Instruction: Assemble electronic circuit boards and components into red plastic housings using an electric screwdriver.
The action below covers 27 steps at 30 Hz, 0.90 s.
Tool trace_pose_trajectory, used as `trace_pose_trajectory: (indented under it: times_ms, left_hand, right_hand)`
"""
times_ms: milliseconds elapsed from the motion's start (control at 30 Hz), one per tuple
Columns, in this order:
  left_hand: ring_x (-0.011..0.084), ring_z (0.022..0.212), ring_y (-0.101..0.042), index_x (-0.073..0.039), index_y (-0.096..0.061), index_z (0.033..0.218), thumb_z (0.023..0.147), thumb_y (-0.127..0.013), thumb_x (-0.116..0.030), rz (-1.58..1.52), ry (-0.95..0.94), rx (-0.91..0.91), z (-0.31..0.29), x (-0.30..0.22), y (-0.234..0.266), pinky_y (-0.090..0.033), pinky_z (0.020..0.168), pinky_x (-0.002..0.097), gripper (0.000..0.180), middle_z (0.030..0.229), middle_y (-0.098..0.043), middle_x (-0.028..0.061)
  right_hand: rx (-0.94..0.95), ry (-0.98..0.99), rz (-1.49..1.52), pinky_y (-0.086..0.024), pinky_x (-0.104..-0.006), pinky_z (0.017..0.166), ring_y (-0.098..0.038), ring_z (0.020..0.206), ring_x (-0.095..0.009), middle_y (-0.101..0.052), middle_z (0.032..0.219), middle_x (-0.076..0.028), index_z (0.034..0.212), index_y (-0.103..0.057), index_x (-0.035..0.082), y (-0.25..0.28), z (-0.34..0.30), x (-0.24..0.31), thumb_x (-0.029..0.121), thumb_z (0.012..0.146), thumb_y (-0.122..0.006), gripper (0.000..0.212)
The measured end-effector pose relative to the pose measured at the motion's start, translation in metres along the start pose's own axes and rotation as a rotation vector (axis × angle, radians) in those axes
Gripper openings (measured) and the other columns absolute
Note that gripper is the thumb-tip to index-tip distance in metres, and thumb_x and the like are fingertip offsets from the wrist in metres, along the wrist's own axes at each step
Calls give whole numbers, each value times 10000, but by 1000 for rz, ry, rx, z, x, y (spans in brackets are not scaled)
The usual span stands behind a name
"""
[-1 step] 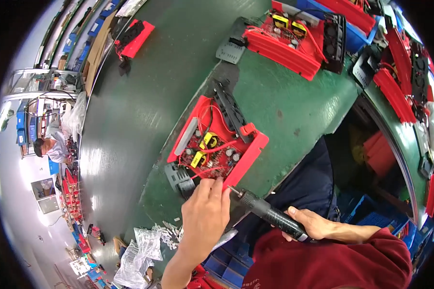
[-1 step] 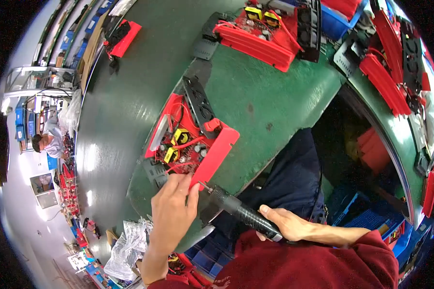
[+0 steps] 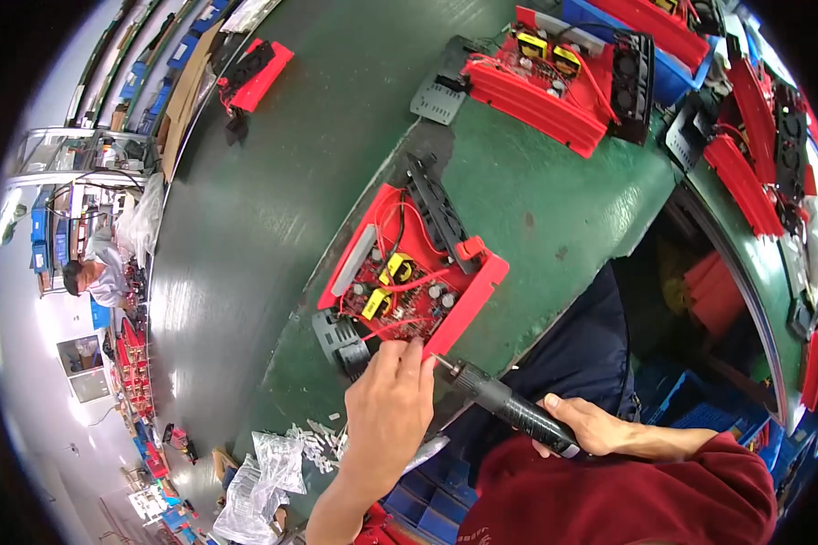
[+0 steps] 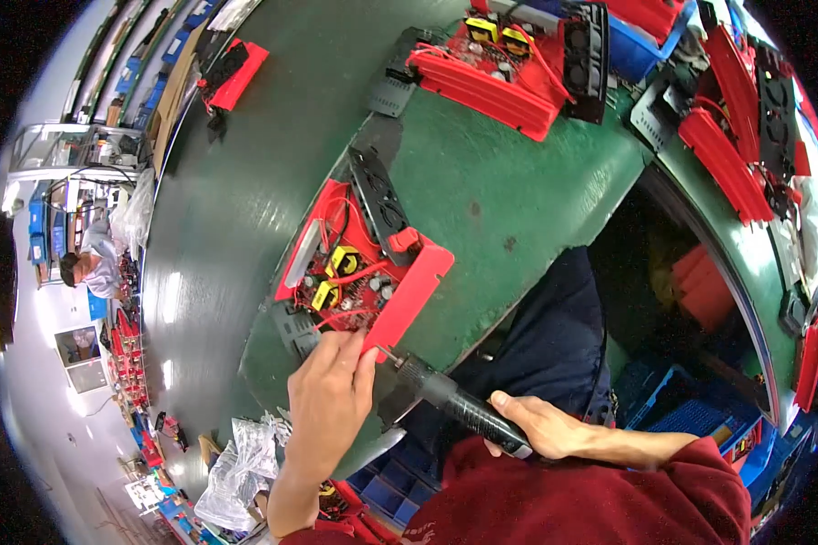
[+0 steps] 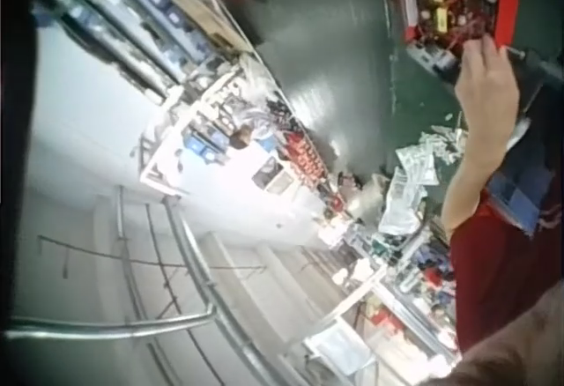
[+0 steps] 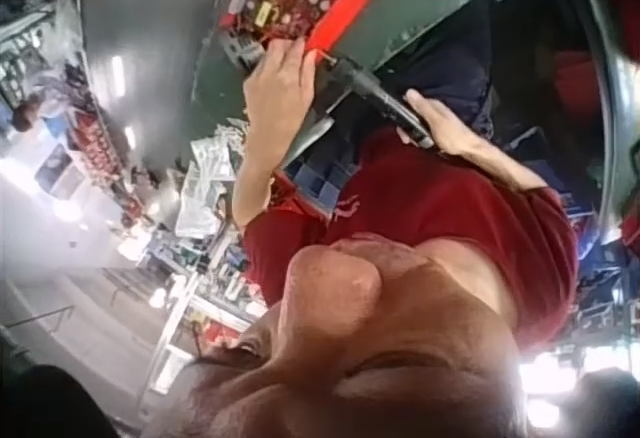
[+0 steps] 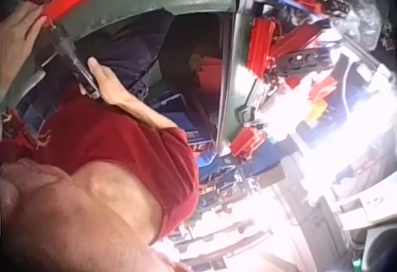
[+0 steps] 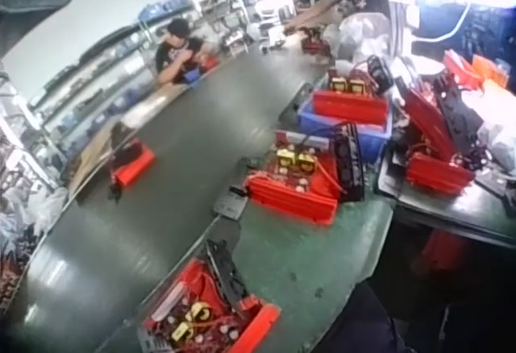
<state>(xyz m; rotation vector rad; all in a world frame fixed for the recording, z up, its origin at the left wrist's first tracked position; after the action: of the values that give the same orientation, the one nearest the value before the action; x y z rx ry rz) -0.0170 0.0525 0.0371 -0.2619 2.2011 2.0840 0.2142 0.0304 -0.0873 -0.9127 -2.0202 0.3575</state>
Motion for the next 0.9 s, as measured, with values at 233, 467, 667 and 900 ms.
trace_pose_trajectory:
  times_ms: [233, 467, 667, 900]
  left_hand:
    - [289, 800, -671, 9, -688, 1072, 868, -716, -99, -54, 47, -11, 1, 4, 4, -536, 682, 387, 233, 967, -630, 105]
    - [253, 681, -672, -33, -720, 1048, 846, -755, -131, -107, 15, 34, 12, 17, 11, -541, 607, 351, 227, 903, -646, 66]
    - [108, 772, -652, -11, -738, 1046, 917, -720, -200, -491, 255, 27, 116, 125, 71, -533, 709, 290, 230, 923, -744, 80]
    - [408, 952, -684, 14, -691, 1080, 821, -659, -236, 106, 457, -443, 288, 415, 61, -530, 837, 457, 361, 989, -711, 250]
  right_hand:
    - [-109, 39, -16, -440, -252, 593, -517, 648, -87, -628, 840, -30, 1221, -584, 34, -9, 1, 9, 461, 1103, -270, 543]
    - [129, -54, 91, -458, -262, 613, -538, 659, -112, -627, 813, -41, 1326, -531, 40, 5, 1, 12, 494, 1094, -177, 621]
    - [-447, 420, -629, -528, -404, 733, -678, 794, -283, -674, 917, -173, 1281, -522, -24, 76, -52, 48, 442, 955, -583, 571]
    - [-1204, 694, -1248, -475, -411, 770, -586, 916, -331, -588, 979, -166, 1195, -600, 15, 73, -18, 198, 61, 693, -776, 534]
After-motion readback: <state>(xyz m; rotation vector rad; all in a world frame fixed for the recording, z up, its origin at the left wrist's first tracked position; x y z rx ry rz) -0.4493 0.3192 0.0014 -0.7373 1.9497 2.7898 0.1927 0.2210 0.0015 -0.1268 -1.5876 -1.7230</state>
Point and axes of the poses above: each hand's wrist, its own z-axis towards the middle knuckle, its own y-axis out of the back of the hand, x = y × z, the point moved 5 cm from there along z, towards the middle knuckle
